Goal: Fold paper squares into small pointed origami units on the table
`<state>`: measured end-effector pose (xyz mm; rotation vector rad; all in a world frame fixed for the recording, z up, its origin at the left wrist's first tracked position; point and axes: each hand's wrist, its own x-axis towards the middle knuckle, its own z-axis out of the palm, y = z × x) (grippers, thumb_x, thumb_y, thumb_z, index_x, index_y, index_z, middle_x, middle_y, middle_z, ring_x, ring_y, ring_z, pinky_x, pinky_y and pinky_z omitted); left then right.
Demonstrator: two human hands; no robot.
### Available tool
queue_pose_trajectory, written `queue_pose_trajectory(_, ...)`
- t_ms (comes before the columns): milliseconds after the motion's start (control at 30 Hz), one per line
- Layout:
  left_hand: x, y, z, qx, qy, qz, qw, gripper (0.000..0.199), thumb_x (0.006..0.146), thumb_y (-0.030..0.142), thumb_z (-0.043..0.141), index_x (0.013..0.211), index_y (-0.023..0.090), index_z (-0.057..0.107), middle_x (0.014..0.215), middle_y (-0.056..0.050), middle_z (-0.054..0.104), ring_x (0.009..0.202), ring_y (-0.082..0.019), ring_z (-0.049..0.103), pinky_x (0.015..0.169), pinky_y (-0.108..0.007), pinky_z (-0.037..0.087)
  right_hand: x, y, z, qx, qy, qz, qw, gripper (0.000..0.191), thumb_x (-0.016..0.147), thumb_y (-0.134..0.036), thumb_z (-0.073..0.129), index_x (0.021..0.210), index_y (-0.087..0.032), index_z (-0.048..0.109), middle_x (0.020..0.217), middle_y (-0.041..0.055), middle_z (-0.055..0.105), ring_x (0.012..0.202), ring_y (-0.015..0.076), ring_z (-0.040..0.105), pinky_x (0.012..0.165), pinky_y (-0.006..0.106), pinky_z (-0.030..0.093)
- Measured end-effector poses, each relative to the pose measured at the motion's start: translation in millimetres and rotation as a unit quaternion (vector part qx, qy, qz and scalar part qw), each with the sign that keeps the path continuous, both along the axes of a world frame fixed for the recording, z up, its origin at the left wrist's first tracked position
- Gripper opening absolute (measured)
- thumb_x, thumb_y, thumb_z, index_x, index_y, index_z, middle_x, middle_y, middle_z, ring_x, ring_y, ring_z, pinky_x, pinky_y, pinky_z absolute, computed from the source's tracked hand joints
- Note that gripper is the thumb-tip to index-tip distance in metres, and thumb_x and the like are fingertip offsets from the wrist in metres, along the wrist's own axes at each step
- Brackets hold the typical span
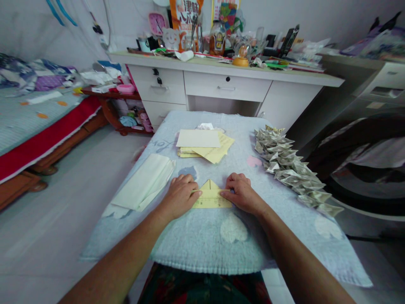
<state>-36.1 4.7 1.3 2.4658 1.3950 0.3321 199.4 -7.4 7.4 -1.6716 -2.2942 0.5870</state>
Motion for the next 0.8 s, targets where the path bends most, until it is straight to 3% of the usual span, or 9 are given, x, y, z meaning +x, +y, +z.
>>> queue_pose_trajectory(400, -1.4, 0.6, -8.1, 0.03, 0.01, 0.025, 0.999, 0.014, 0.083, 0.034, 0.057, 0.079, 0.02, 0.058, 0.089, -0.004, 0.055, 0.091, -0.024, 0.048, 0.078, -0.037, 0.035, -2.4, 1.3, -3.2, 0.008, -0.025, -0.031, 0.999, 0.022, 0.08, -0.037, 0.066, 0.071, -0.018, 0.063, 0.094, 0.0058, 0.057, 0.091, 0.0221, 0.045, 0.075, 0.034, 0.029)
queue_pose_trajectory(567, -1.1, 1.5, -5.0, 0.044, -0.052, 0.002, 0.998, 0.017, 0.079, 0.02, 0.059, 0.096, 0.023, 0.057, 0.101, -0.004, 0.055, 0.098, -0.023, 0.046, 0.083, -0.036, 0.036, -2.8, -0.5, -5.1, 0.045, -0.016, -0.054, 0.997, 0.019, 0.077, -0.032, 0.068, 0.088, -0.019, 0.058, 0.095, 0.0053, 0.055, 0.091, 0.0225, 0.044, 0.074, 0.033, 0.029)
queue_pose_trajectory(633, -0.8, 1.6, -3.0, 0.035, -0.062, -0.044, 0.996, 0.014, 0.081, 0.015, 0.054, 0.09, 0.023, 0.06, 0.096, -0.003, 0.057, 0.095, -0.022, 0.046, 0.083, -0.036, 0.036, -5.4, -2.7, -3.4, 0.074, -0.018, -0.037, 0.996, 0.02, 0.077, -0.027, 0.066, 0.094, -0.02, 0.057, 0.099, 0.0058, 0.055, 0.092, 0.0229, 0.043, 0.074, 0.033, 0.028)
queue_pose_trajectory(733, 0.0, 1.7, -2.2, 0.011, -0.06, -0.095, 0.994, 0.022, 0.081, 0.009, 0.047, 0.084, 0.022, 0.064, 0.088, -0.003, 0.058, 0.091, -0.021, 0.048, 0.079, -0.035, 0.036, -13.1, -6.4, 0.0, 0.083, -0.032, 0.044, 0.995, 0.009, 0.081, -0.015, 0.056, 0.088, -0.021, 0.059, 0.094, 0.0048, 0.057, 0.091, 0.0223, 0.043, 0.075, 0.034, 0.027)
queue_pose_trajectory(800, 0.8, 2.0, -2.9, 0.003, -0.059, -0.103, 0.993, 0.026, 0.077, 0.005, 0.046, 0.084, 0.021, 0.064, 0.085, -0.003, 0.058, 0.088, -0.02, 0.049, 0.078, -0.034, 0.037, -19.7, -8.1, 1.2, 0.07, -0.037, 0.083, 0.993, 0.017, 0.081, -0.008, 0.049, 0.083, -0.02, 0.06, 0.088, 0.0041, 0.058, 0.087, 0.0207, 0.044, 0.074, 0.034, 0.027)
